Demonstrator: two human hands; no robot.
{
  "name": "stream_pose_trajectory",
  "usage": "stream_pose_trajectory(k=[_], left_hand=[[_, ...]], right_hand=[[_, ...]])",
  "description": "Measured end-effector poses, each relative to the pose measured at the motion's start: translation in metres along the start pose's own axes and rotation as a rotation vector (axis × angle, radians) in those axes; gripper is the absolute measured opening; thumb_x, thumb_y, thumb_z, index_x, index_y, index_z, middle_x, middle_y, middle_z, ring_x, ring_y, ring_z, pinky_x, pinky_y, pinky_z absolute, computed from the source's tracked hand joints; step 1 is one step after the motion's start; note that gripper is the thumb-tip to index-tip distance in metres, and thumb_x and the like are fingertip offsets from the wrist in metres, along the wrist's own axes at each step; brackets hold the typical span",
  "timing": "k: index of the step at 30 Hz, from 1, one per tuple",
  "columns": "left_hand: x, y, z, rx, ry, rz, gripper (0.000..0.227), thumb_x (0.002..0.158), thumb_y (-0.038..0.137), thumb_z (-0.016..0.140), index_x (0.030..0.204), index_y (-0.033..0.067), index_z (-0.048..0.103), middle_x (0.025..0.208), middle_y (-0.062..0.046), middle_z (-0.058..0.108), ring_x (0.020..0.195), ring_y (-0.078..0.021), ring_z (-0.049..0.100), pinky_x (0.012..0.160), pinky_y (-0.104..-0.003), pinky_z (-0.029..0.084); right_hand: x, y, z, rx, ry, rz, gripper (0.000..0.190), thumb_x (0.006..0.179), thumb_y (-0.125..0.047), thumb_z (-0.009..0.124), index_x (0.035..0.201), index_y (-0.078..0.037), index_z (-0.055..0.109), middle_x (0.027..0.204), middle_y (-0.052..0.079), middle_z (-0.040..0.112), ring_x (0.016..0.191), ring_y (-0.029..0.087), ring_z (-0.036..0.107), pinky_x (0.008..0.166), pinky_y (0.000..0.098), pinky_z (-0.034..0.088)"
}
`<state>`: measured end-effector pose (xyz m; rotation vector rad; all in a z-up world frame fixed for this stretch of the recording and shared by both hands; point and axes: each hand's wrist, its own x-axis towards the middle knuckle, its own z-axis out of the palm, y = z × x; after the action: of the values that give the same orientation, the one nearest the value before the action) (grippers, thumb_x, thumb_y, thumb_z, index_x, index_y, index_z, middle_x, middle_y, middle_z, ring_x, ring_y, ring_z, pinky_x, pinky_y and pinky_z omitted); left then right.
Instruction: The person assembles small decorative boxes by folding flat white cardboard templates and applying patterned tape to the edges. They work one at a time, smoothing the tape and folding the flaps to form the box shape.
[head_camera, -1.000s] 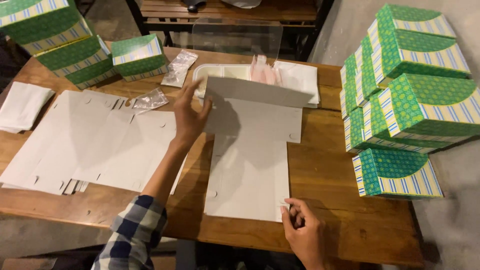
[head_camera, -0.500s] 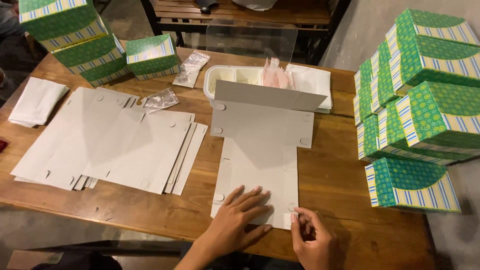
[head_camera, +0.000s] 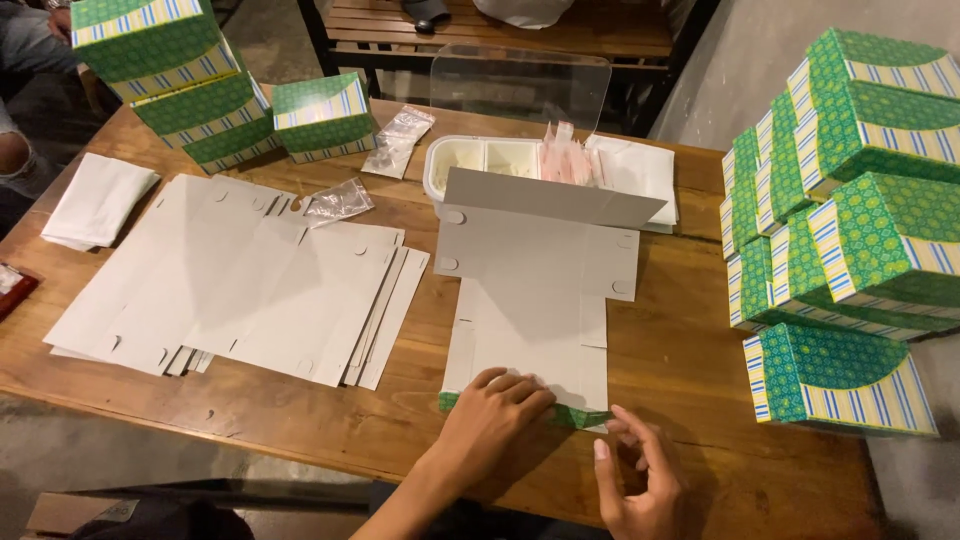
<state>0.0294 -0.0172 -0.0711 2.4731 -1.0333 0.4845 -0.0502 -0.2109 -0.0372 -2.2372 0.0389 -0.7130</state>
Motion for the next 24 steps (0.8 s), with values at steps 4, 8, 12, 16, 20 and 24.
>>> stream_pose_trajectory(k=[4, 8, 12, 16, 20, 24], left_hand=[[0.007, 0.009, -0.018, -0.005, 0.047, 0.024, 0.011, 0.097, 0.021, 0.066, 0.105, 0.0144, 0.069, 0.107, -0.006, 0.076, 0.102, -0.0235, 0.071, 0.099, -0.043, 0.046], [0.007, 0.033, -0.044, -0.156, 0.055, -0.07, 0.019, 0.095, 0.023, 0.069, 0.105, 0.0079, 0.071, 0.107, -0.011, 0.077, 0.115, -0.0347, 0.069, 0.105, -0.054, 0.042], [-0.017, 0.032, -0.023, -0.11, -0.09, -0.029, 0.017, 0.1, 0.024, 0.067, 0.109, 0.0104, 0.072, 0.13, -0.016, 0.068, 0.133, -0.0375, 0.056, 0.114, -0.061, 0.033], [-0.029, 0.043, -0.025, -0.235, -0.09, -0.1, 0.051, 0.105, 0.043, 0.059, 0.135, 0.0025, 0.055, 0.149, -0.019, 0.053, 0.146, -0.0401, 0.039, 0.117, -0.059, 0.026], [-0.028, 0.047, -0.034, -0.276, -0.07, -0.135, 0.053, 0.109, 0.046, 0.049, 0.139, 0.0023, 0.053, 0.155, -0.017, 0.049, 0.15, -0.0371, 0.034, 0.121, -0.056, 0.022], [-0.029, 0.048, -0.024, -0.241, -0.008, -0.138, 0.045, 0.106, 0.043, 0.058, 0.13, 0.0048, 0.06, 0.152, -0.016, 0.053, 0.148, -0.0356, 0.039, 0.121, -0.055, 0.024]], right_hand=[[0.002, 0.004, 0.004, -0.023, -0.003, 0.021, 0.031, 0.089, -0.023, 0.067, 0.118, -0.014, 0.075, 0.099, -0.002, 0.076, 0.087, 0.014, 0.067, 0.08, 0.0272, 0.05], [0.009, 0.0, -0.004, -0.169, -0.002, -0.003, 0.027, 0.094, -0.023, 0.063, 0.117, -0.02, 0.077, 0.097, -0.011, 0.076, 0.096, 0.012, 0.068, 0.091, 0.0261, 0.052], [0.01, -0.001, -0.004, -0.163, 0.032, 0.02, 0.02, 0.094, -0.023, 0.064, 0.107, -0.022, 0.08, 0.091, -0.01, 0.076, 0.085, 0.011, 0.068, 0.081, 0.0234, 0.052], [0.004, -0.001, 0.0, -0.418, 0.02, 0.041, 0.012, 0.085, -0.034, 0.07, 0.091, -0.033, 0.081, 0.085, -0.014, 0.075, 0.086, 0.014, 0.067, 0.089, 0.0351, 0.046], [-0.002, 0.005, 0.007, -0.442, 0.062, -0.021, 0.013, 0.082, -0.03, 0.072, 0.092, -0.032, 0.081, 0.089, -0.012, 0.077, 0.085, 0.016, 0.068, 0.089, 0.0372, 0.048], [-0.026, 0.024, 0.015, -0.459, 0.21, -0.062, 0.024, 0.079, -0.032, 0.076, 0.103, -0.03, 0.082, 0.108, -0.01, 0.074, 0.09, 0.023, 0.067, 0.09, 0.0398, 0.05]])
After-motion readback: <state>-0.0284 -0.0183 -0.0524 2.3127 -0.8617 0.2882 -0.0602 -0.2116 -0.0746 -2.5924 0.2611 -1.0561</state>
